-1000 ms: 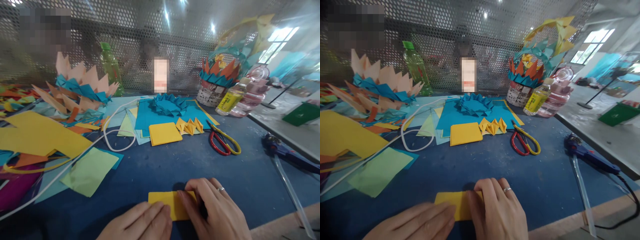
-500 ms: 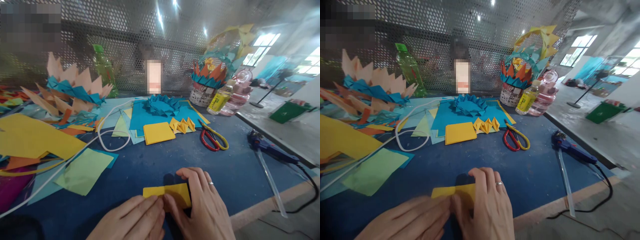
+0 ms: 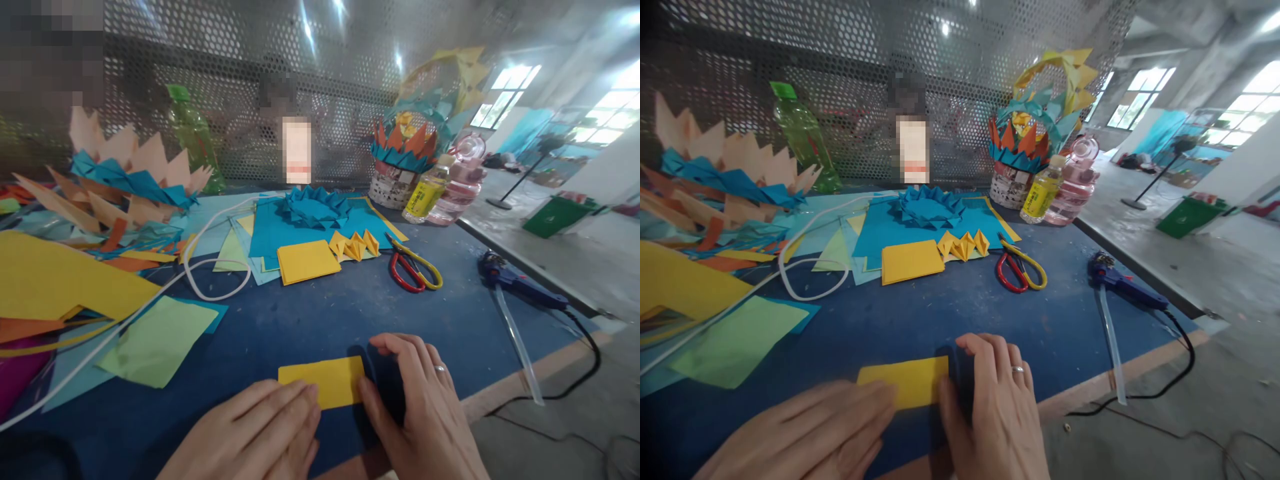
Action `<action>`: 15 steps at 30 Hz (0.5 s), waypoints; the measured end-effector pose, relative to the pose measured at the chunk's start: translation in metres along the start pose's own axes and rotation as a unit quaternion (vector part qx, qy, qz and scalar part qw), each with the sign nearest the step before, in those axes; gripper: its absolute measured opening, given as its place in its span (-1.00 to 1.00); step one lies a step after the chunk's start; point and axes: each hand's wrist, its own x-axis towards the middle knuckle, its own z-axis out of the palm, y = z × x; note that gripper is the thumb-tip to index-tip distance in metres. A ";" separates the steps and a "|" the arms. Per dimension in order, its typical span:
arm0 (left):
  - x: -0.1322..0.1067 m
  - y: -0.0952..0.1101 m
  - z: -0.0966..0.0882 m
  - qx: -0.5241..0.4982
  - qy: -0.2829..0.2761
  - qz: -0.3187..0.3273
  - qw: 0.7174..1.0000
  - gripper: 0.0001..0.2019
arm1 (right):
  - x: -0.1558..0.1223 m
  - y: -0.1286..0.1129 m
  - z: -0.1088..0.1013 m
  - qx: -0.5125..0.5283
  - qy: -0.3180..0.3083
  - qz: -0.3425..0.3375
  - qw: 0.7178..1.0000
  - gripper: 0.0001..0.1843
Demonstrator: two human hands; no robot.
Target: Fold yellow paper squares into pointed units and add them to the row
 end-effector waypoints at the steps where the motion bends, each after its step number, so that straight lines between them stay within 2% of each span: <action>1: 0.000 0.001 -0.001 0.002 -0.006 -0.007 1.000 -0.63 | 0.000 0.001 -0.001 0.004 -0.001 -0.001 1.000 -0.72; 5: 0.001 0.001 -0.006 -0.004 -0.032 -0.015 0.999 -0.68 | 0.001 -0.004 -0.001 0.030 -0.002 0.006 1.000 -0.72; 12: 0.009 -0.008 -0.017 -0.041 -0.065 0.025 0.997 -0.73 | 0.007 -0.042 0.003 0.107 -0.014 0.039 0.993 -0.65; 15: 0.009 -0.006 -0.018 -0.039 -0.058 0.006 0.998 -0.73 | 0.010 -0.048 -0.002 0.133 0.030 0.044 0.990 -0.63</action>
